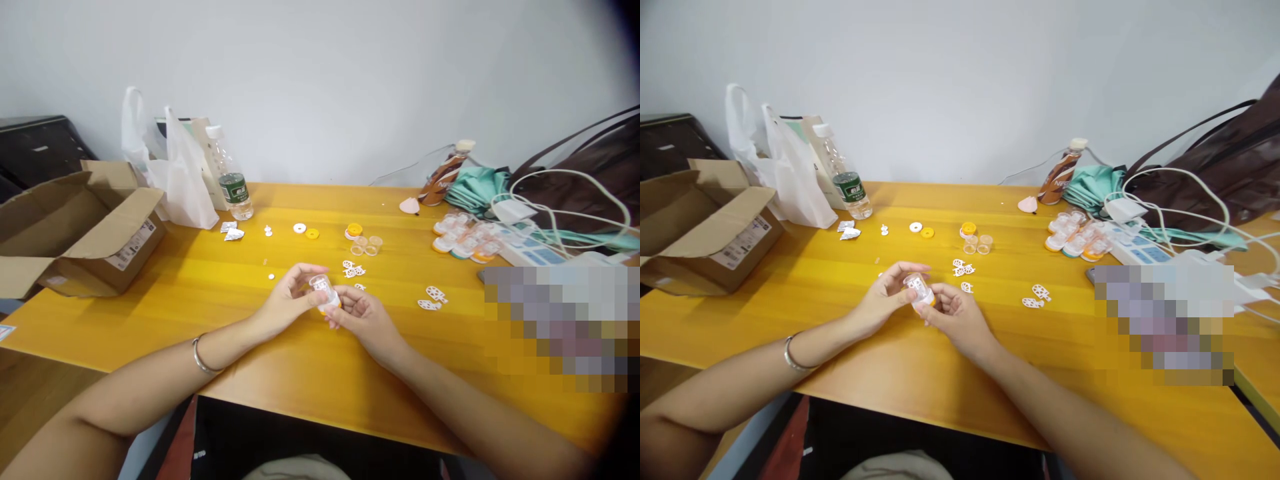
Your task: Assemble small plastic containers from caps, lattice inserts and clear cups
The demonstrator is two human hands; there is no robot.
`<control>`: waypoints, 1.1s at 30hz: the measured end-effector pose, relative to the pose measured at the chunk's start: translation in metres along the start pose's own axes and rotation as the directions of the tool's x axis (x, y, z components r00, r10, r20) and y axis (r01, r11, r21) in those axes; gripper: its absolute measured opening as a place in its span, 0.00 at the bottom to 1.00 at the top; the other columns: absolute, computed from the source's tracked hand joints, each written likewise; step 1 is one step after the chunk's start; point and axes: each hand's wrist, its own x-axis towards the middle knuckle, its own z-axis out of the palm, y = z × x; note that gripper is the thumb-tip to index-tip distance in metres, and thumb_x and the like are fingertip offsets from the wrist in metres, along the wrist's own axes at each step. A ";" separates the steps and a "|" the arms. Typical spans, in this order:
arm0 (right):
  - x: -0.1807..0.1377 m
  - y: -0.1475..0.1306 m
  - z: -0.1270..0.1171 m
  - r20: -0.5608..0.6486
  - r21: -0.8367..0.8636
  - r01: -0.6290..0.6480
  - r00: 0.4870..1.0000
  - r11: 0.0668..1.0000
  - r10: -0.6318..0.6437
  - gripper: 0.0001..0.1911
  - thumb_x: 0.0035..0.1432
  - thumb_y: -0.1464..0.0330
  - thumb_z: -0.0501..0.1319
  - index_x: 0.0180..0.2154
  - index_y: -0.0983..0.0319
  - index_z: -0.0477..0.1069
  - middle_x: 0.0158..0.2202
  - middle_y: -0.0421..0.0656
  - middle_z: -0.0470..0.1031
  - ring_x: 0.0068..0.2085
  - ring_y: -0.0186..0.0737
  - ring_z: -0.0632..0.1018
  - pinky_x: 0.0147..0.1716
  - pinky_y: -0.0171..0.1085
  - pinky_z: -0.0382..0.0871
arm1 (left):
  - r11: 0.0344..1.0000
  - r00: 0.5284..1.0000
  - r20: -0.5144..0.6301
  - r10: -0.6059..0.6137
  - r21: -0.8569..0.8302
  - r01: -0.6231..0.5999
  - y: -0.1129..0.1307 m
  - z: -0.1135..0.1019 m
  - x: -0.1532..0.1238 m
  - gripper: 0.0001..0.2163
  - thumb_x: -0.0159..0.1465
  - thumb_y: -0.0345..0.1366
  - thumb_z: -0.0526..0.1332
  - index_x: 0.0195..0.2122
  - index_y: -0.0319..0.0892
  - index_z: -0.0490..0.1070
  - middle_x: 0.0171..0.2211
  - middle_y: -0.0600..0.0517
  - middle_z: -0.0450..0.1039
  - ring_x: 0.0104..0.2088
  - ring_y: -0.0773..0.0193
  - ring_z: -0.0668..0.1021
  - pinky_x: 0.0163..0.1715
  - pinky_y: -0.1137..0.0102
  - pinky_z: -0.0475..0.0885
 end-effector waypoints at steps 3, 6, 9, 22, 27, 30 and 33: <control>0.000 0.000 -0.001 0.018 -0.009 -0.008 1.000 1.000 0.008 0.11 0.47 0.63 0.65 0.32 0.62 0.70 0.22 0.36 0.70 0.22 0.29 0.68 0.25 0.32 0.62 | 0.998 0.999 0.003 -0.038 0.052 0.037 0.002 0.000 0.001 0.09 0.53 0.37 0.66 0.32 0.37 0.72 0.39 0.48 0.72 0.36 0.65 0.73 0.38 0.71 0.67; -0.002 -0.001 0.002 0.039 -0.012 0.014 0.999 1.000 -0.013 0.10 0.46 0.63 0.65 0.30 0.62 0.70 0.21 0.35 0.68 0.21 0.28 0.66 0.23 0.31 0.61 | 0.998 0.996 0.081 -0.033 0.062 0.028 0.006 -0.001 0.000 0.11 0.56 0.38 0.63 0.36 0.37 0.72 0.33 0.49 0.72 0.32 0.67 0.73 0.34 0.73 0.67; -0.004 -0.004 0.006 0.055 -0.026 0.052 0.997 0.998 -0.050 0.09 0.46 0.63 0.64 0.26 0.62 0.69 0.19 0.35 0.65 0.21 0.28 0.65 0.22 0.31 0.60 | 0.998 0.990 0.137 -0.013 0.070 0.003 0.007 -0.001 -0.002 0.12 0.57 0.39 0.62 0.38 0.36 0.72 0.35 0.48 0.72 0.34 0.65 0.73 0.35 0.72 0.68; 0.002 0.002 -0.008 0.131 0.143 0.044 0.989 0.989 -0.063 0.15 0.45 0.59 0.67 0.33 0.62 0.71 0.22 0.36 0.70 0.22 0.27 0.66 0.24 0.30 0.60 | 0.987 0.909 0.415 -0.042 0.159 -0.028 0.009 -0.019 0.009 0.16 0.59 0.41 0.60 0.48 0.42 0.70 0.55 0.44 0.59 0.51 0.57 0.69 0.51 0.62 0.63; -0.003 0.004 -0.001 0.173 0.228 -0.016 0.985 0.973 -0.024 0.13 0.52 0.58 0.62 0.31 0.63 0.70 0.26 0.40 0.72 0.25 0.30 0.70 0.28 0.32 0.62 | 0.996 0.927 0.375 0.021 0.072 -0.052 0.010 -0.018 0.007 0.18 0.61 0.41 0.58 0.51 0.41 0.66 0.49 0.43 0.65 0.44 0.61 0.73 0.47 0.65 0.67; -0.005 0.004 0.001 0.189 0.298 -0.067 0.982 0.952 0.010 0.12 0.54 0.59 0.60 0.30 0.63 0.70 0.27 0.41 0.73 0.27 0.32 0.71 0.30 0.34 0.63 | 0.999 0.914 0.406 0.011 0.033 -0.027 0.010 -0.015 0.006 0.19 0.62 0.40 0.57 0.53 0.41 0.63 0.44 0.44 0.69 0.38 0.63 0.75 0.42 0.65 0.69; -0.005 0.005 0.001 0.188 0.297 -0.077 0.982 0.952 0.021 0.12 0.53 0.59 0.62 0.29 0.63 0.71 0.27 0.41 0.73 0.28 0.32 0.70 0.30 0.33 0.62 | 0.999 0.897 0.441 0.011 0.036 -0.030 0.012 -0.013 0.005 0.18 0.62 0.39 0.57 0.52 0.41 0.64 0.48 0.42 0.65 0.33 0.66 0.75 0.39 0.65 0.71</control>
